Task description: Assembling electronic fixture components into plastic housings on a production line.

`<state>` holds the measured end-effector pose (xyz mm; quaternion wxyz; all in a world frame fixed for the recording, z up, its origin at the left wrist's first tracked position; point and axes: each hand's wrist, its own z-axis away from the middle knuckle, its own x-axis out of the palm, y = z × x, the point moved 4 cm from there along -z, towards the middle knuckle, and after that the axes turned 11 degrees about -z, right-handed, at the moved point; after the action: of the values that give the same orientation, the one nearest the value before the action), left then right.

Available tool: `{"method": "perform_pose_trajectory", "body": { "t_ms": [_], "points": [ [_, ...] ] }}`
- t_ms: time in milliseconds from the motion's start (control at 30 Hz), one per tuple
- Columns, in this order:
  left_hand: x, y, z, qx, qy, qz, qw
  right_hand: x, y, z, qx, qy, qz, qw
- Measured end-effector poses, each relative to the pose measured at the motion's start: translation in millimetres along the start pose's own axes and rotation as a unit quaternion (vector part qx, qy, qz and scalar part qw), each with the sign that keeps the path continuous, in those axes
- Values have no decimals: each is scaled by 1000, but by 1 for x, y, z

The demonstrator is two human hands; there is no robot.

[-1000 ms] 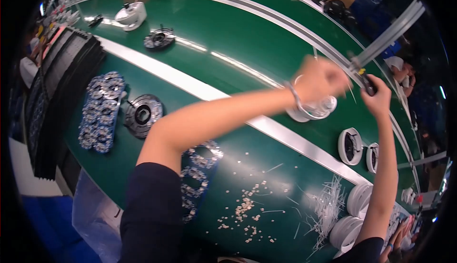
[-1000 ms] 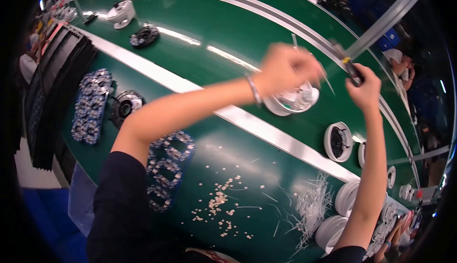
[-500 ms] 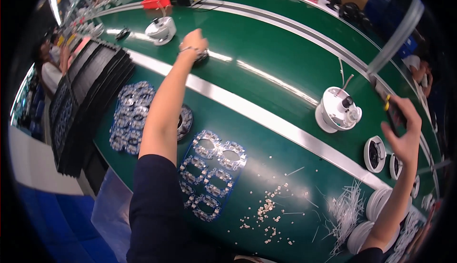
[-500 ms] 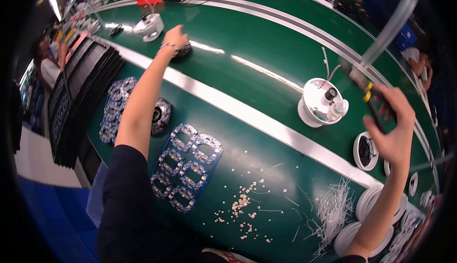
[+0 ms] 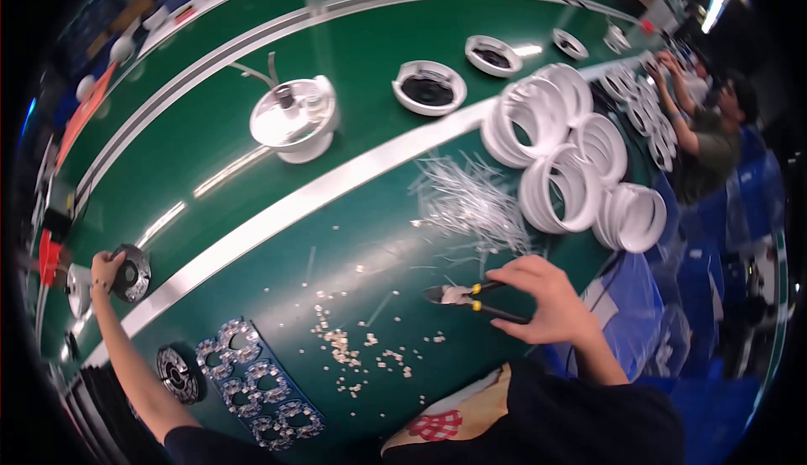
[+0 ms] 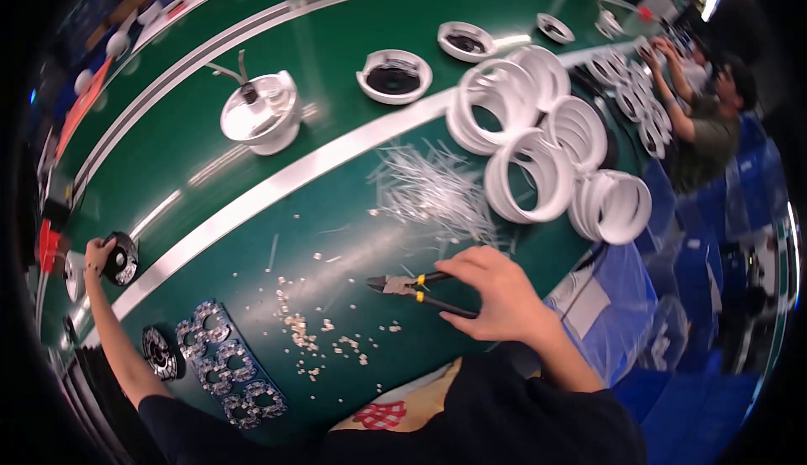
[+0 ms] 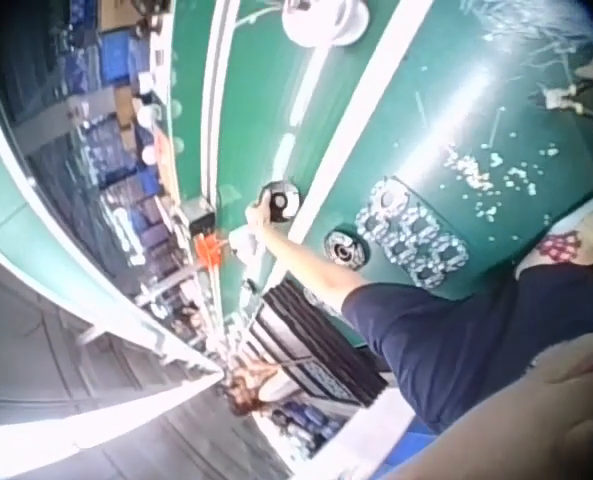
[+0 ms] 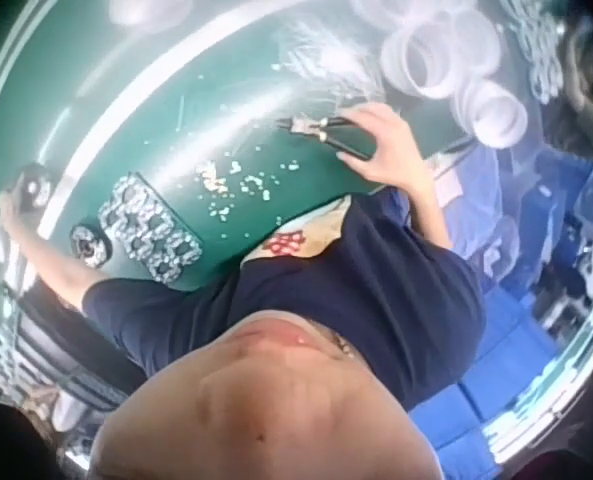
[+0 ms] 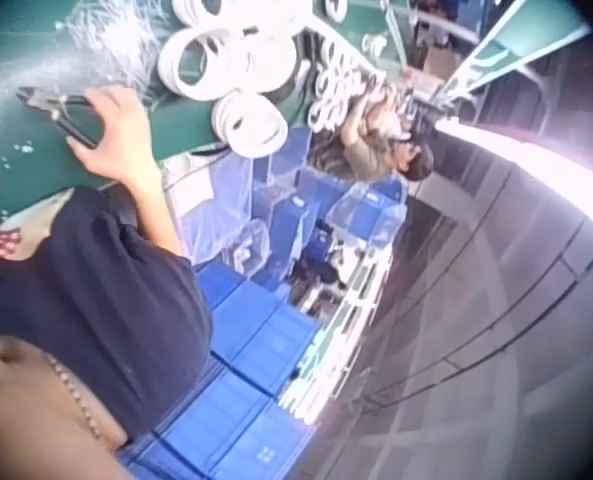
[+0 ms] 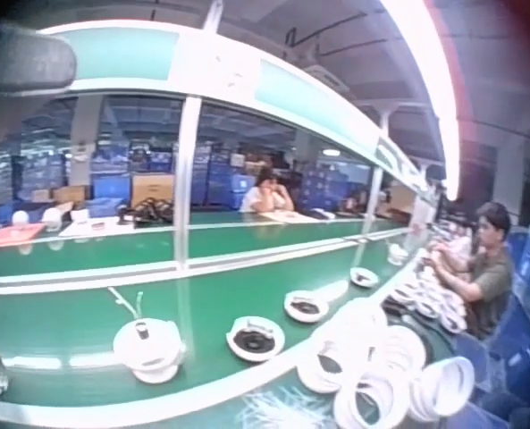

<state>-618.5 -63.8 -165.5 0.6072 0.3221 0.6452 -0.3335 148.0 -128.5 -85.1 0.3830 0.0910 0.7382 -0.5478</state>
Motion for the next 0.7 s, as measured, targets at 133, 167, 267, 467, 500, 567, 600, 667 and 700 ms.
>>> {"method": "perform_pose_trajectory", "body": {
  "t_ms": [133, 167, 267, 467, 500, 567, 600, 667, 700],
  "points": [
    [-19, 23, -15, 126, 96, 104, 982, 18, 26, 42, 3, 54, 56, 997],
    [-28, 26, -17, 169, 119, 140, 968, 24, 29, 50, 1, 67, 74, 995],
    [-64, 66, 2, 200, 149, 269, 930, 37, 42, 59, -6, 103, 90, 991],
    [-112, 241, 253, 79, -54, 689, 718, 38, 48, 60, -33, 110, 117, 987],
    [-104, 273, 290, 82, -106, 718, 683, 35, 52, 60, -27, 116, 131, 984],
    [-90, 289, 356, 25, -252, 776, 578, 23, 45, 55, -81, 177, 90, 977],
    [-83, 302, 380, 39, -302, 816, 492, 9, 39, 50, -109, 240, 78, 961],
    [-56, 307, 410, -42, -317, 834, 451, -22, 34, 38, -137, 345, 101, 923],
    [-45, 303, 421, -106, -284, 848, 435, -32, 35, 26, -120, 354, 134, 918]
  ]
}}
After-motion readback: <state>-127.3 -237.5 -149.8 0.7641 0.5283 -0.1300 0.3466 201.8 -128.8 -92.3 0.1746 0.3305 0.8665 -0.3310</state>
